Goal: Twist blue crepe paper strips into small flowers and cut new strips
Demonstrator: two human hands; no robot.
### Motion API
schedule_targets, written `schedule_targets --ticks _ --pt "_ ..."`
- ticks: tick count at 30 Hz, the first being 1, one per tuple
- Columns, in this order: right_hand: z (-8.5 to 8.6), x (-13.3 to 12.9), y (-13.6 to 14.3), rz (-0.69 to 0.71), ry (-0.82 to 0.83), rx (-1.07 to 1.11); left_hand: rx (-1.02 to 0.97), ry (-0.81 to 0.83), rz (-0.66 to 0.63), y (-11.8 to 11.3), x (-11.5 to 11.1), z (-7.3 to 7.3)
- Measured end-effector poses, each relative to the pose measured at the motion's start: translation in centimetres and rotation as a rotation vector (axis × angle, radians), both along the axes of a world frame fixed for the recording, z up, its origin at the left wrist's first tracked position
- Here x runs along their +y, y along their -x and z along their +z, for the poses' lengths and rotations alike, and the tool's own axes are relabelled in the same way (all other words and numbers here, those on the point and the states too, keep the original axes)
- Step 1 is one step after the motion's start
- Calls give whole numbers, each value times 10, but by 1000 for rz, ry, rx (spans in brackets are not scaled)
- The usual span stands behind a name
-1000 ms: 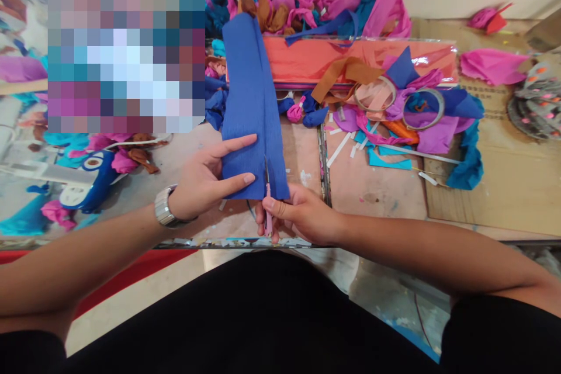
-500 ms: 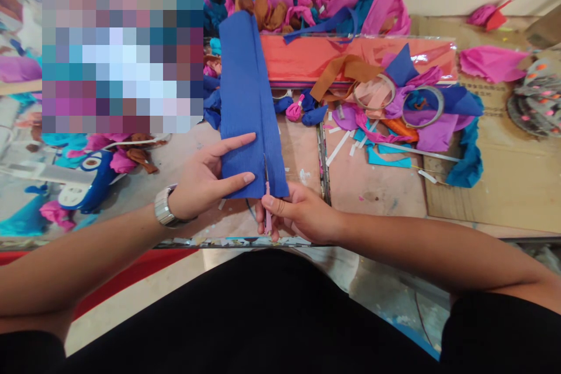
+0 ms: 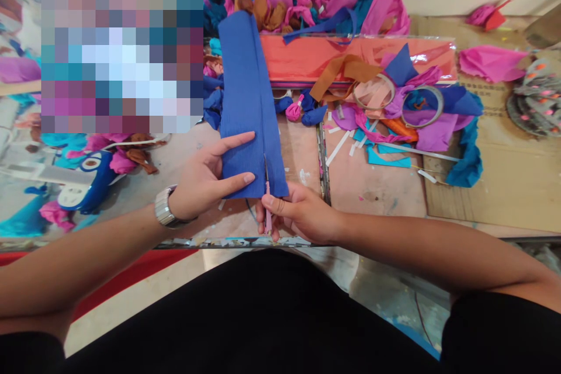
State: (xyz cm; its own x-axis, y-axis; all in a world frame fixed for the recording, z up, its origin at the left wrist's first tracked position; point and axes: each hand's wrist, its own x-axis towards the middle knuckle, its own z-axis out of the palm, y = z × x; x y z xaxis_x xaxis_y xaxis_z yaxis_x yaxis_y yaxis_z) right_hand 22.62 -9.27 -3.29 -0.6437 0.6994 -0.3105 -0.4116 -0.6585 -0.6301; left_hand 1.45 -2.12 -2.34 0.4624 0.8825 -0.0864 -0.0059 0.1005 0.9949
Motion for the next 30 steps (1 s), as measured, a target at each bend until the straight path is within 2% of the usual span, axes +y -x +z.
schedule_targets --ticks 16,30 --pt "0 -1 -1 -16 16 16 -19 30 -3 -1 0 0" --pt "-2 -2 -1 -21 4 32 -67 -51 -44 3 3 -11"
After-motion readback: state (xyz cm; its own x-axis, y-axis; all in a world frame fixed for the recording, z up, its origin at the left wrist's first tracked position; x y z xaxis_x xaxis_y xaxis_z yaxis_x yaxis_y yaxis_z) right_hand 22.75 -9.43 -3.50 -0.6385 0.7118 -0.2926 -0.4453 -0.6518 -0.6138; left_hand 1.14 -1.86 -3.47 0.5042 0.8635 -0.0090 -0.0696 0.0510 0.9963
